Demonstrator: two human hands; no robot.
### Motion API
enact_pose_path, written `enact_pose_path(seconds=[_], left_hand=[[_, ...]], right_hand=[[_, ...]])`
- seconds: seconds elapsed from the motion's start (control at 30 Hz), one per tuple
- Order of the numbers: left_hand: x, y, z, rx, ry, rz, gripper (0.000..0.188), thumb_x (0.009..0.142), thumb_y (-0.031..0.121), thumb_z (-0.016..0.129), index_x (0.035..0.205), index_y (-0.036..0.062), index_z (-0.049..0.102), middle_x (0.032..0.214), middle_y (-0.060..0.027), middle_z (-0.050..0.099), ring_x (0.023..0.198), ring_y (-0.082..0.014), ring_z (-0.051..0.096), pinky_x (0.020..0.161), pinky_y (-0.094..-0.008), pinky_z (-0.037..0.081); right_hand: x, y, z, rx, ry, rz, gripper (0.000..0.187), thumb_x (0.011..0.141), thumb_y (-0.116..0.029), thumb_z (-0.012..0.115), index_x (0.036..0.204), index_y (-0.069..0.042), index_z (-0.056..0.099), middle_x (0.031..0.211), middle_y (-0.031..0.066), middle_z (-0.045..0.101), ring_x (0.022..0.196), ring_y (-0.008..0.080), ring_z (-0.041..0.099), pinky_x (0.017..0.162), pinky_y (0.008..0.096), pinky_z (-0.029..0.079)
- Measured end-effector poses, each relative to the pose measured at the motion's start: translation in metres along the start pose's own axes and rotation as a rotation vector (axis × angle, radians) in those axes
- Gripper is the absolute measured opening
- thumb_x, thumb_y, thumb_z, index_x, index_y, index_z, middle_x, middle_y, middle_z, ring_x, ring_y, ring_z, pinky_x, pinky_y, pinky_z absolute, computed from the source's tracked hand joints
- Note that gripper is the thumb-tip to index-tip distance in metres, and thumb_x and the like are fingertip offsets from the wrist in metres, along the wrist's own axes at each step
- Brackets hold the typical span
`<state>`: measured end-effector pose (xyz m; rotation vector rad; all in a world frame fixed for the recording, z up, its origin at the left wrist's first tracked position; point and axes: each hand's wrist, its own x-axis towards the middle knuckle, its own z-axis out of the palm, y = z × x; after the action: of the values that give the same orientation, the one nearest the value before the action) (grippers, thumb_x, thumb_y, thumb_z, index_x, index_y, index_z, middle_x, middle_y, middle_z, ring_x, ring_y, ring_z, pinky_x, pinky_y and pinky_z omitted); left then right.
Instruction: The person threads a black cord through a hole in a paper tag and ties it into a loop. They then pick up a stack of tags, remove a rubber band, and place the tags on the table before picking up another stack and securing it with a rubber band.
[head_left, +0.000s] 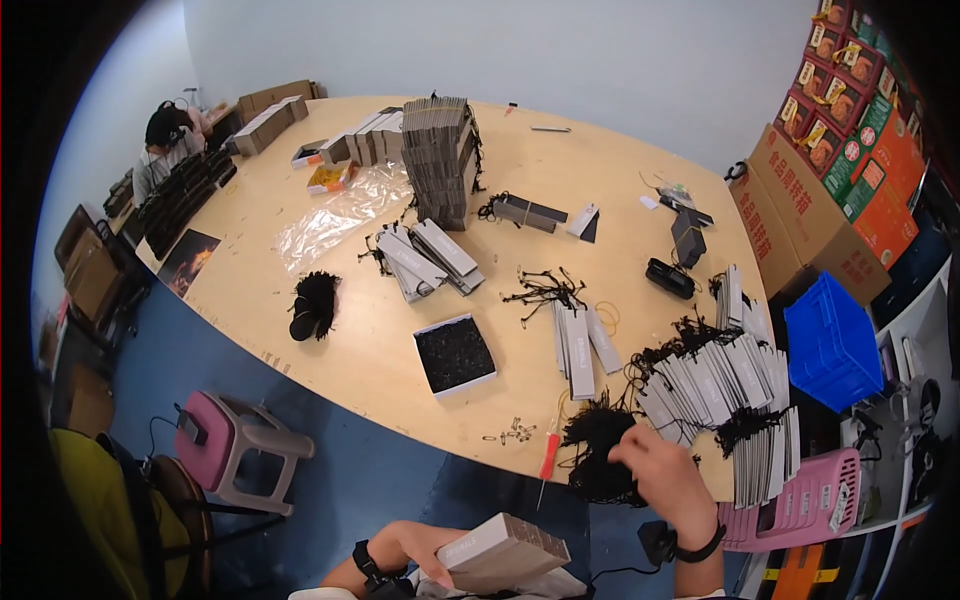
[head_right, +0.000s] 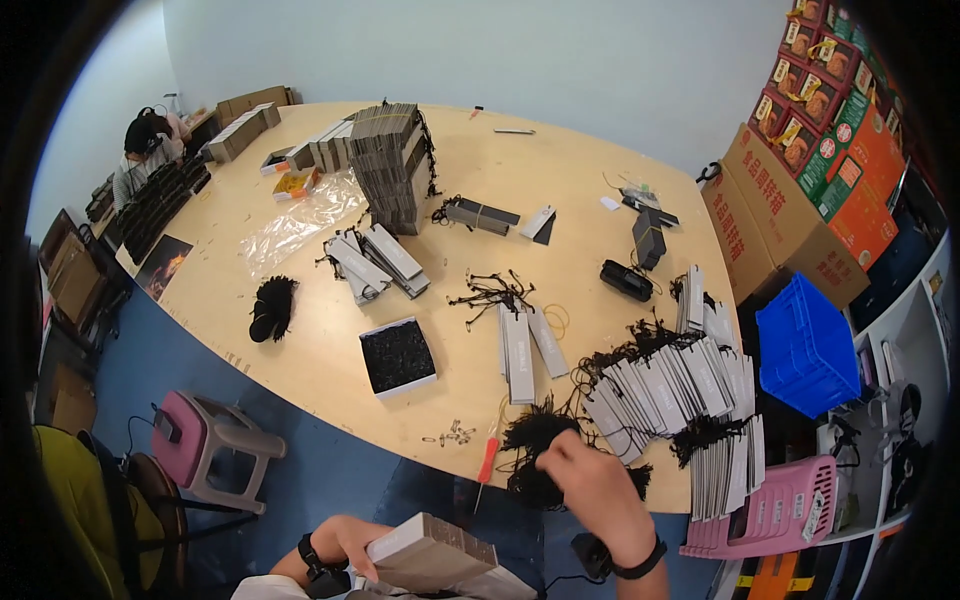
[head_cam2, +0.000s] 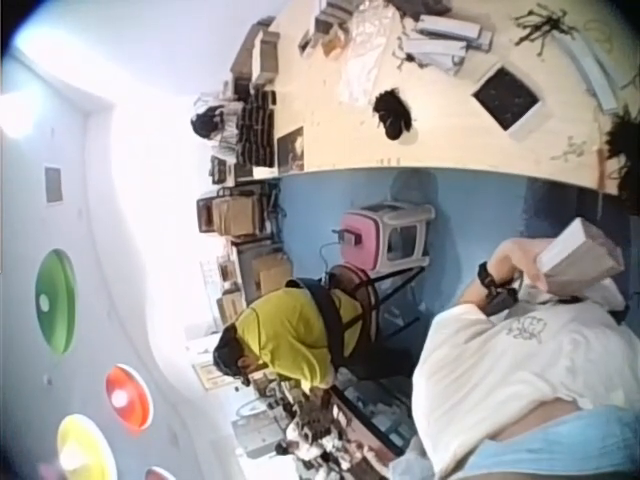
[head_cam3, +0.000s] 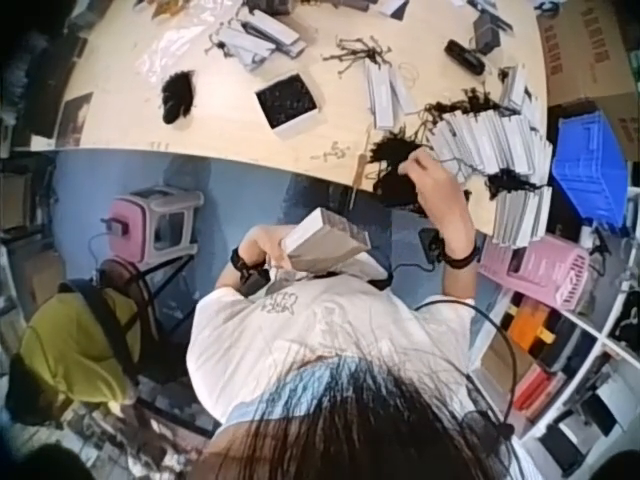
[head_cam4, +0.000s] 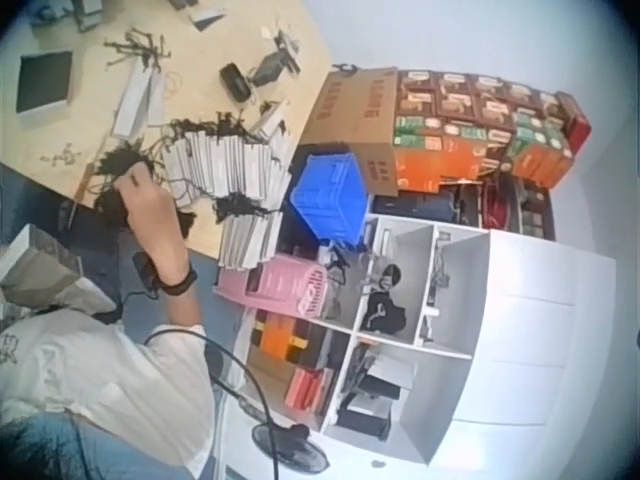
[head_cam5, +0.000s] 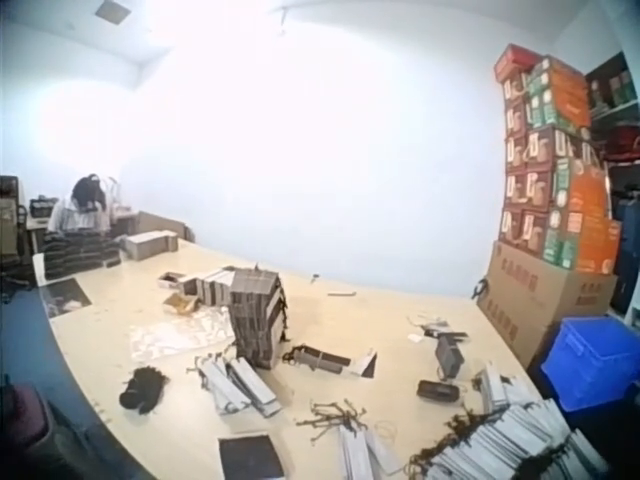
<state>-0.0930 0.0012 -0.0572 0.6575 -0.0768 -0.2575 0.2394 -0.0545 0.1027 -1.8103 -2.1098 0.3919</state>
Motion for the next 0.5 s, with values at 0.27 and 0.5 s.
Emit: enact_pose_path(seconds=[0.27, 0.5], left_hand=[[-0.066, 0.012, 0.024, -0.115, 0.997, 0.556, 0.102, 0.061, 0.020, 0.087, 0.145, -0.0062, 0.036, 0.138, -0.0181, 0.053, 0.124, -0.0305, 0.053, 0.104, -0.0431, 0.043], [-0.084, 0.084, 0.003, 0.484, 1.458, 0.860, 0.093, 0.068, 0.030, 0.085, 0.142, -0.0034, 0.039, 0.127, -0.0112, 0.057, 0.115, -0.0210, 0.056, 0.096, -0.0340, 0.046]], right_hand=[[0.050, 0.075, 0.002, -0.094, 0.215, 0.289, 0.019, 0.089, -0.005, 0.053, 0.105, -0.004, 0.063, 0.080, 0.0193, 0.065, 0.073, 0.0401, 0.064, 0.067, 0.0482, 0.050], [0.120, 0.145, 0.005, -0.390, 0.383, 0.485, 0.021, 0.092, -0.014, 0.057, 0.111, -0.006, 0.061, 0.078, 0.0202, 0.068, 0.080, 0.0413, 0.067, 0.070, 0.0497, 0.052]])
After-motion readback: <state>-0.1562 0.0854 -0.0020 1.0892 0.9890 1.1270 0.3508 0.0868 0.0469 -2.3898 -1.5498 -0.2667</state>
